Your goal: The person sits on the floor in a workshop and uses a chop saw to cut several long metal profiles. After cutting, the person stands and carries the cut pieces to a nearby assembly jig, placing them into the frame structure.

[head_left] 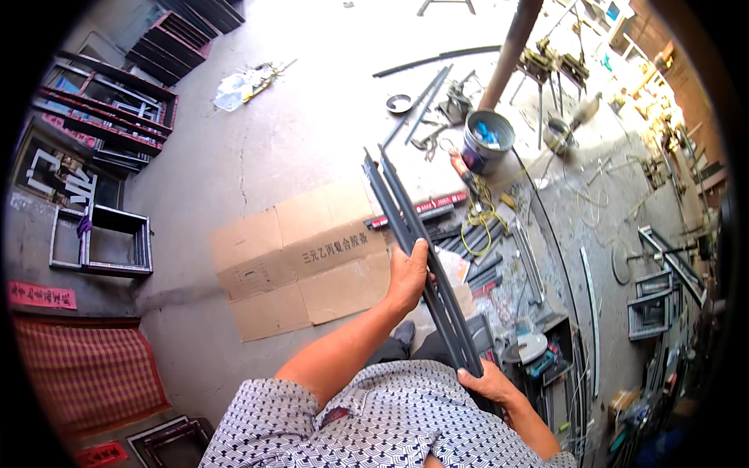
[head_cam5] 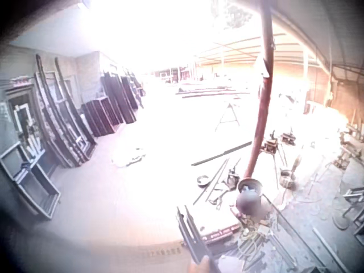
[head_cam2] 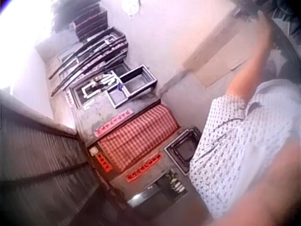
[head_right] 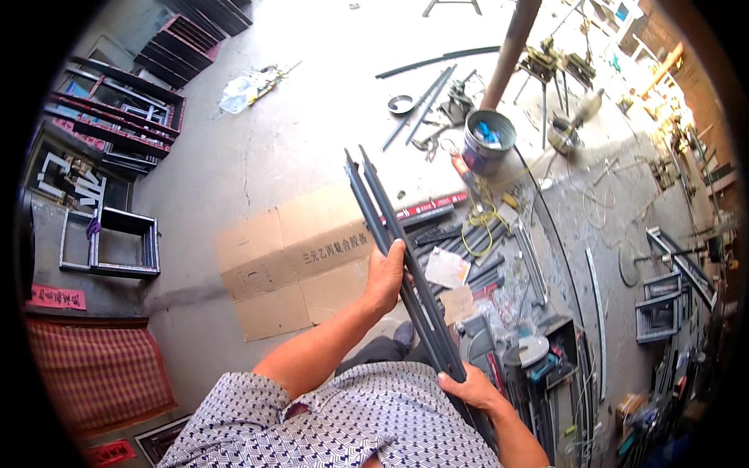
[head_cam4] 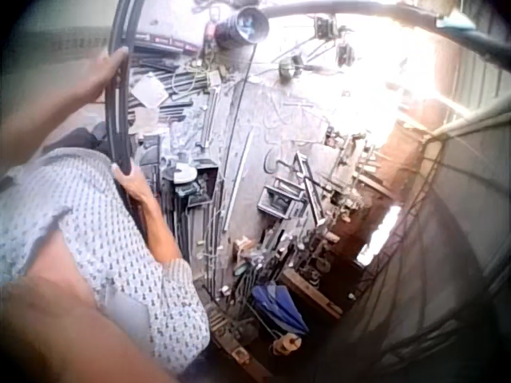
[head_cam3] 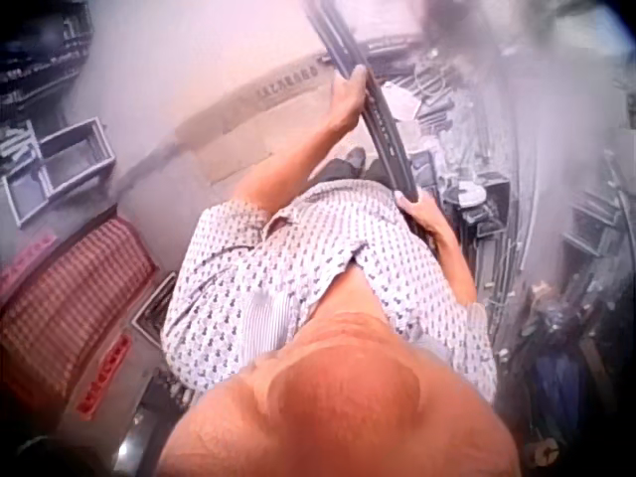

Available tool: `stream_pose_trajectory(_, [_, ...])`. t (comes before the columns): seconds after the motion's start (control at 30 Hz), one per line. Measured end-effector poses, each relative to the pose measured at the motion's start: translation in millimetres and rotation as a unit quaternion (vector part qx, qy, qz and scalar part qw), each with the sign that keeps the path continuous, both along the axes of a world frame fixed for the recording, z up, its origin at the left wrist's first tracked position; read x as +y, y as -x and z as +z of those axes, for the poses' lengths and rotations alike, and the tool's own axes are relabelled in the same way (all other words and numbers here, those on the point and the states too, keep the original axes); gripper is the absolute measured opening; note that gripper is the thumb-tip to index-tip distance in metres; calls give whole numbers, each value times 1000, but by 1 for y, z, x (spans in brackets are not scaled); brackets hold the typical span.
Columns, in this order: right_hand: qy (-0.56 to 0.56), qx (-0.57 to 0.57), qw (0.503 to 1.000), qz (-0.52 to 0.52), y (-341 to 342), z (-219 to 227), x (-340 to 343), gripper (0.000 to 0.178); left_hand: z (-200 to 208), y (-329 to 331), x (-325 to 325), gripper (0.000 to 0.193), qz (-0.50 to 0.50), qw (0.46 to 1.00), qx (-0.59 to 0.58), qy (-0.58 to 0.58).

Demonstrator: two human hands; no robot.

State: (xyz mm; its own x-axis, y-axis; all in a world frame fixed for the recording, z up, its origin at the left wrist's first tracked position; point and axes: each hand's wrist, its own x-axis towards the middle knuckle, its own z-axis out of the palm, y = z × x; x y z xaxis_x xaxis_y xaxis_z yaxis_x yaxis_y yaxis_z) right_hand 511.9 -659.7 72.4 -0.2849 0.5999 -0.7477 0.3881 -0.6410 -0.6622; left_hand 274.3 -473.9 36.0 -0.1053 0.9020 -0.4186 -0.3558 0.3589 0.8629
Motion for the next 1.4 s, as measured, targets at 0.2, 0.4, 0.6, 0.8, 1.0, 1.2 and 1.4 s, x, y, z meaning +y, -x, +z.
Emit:
stream_pose_trajectory(0.2, [19, -12, 992, 121, 53, -1, 108, 73, -9, 86, 52, 29, 122, 991, -33, 36])
stream_pose_trajectory(0.4, [36, -36, 963, 265, 115, -44, 234, 71, -78, 191, 103, 31, 204, 979, -4, 10])
stream_pose_trajectory(0.6, [-14, -54, 948, 314, 207, -24, 387, 60, -30, 289, 204, 37, 234, 971, -42, -6])
stream_pose_trajectory(0.8, [-57, -19, 907, 417, 321, -5, 519, 56, 2, 391, 272, 38, 337, 940, -57, -20])
stream_pose_trajectory(1.0, [-75, -55, 876, 473, 448, -9, 620, 56, -32, 497, 328, 46, 411, 905, -106, 10])
stream_pose_trajectory(1.2, [-43, -110, 888, 444, 546, -18, 703, 51, -26, 604, 436, 53, 357, 921, -118, 96])
stream_pose_trajectory(1.4, [-54, -28, 928, 368, 632, 29, 790, 53, 9, 698, 555, 50, 315, 944, -87, 47])
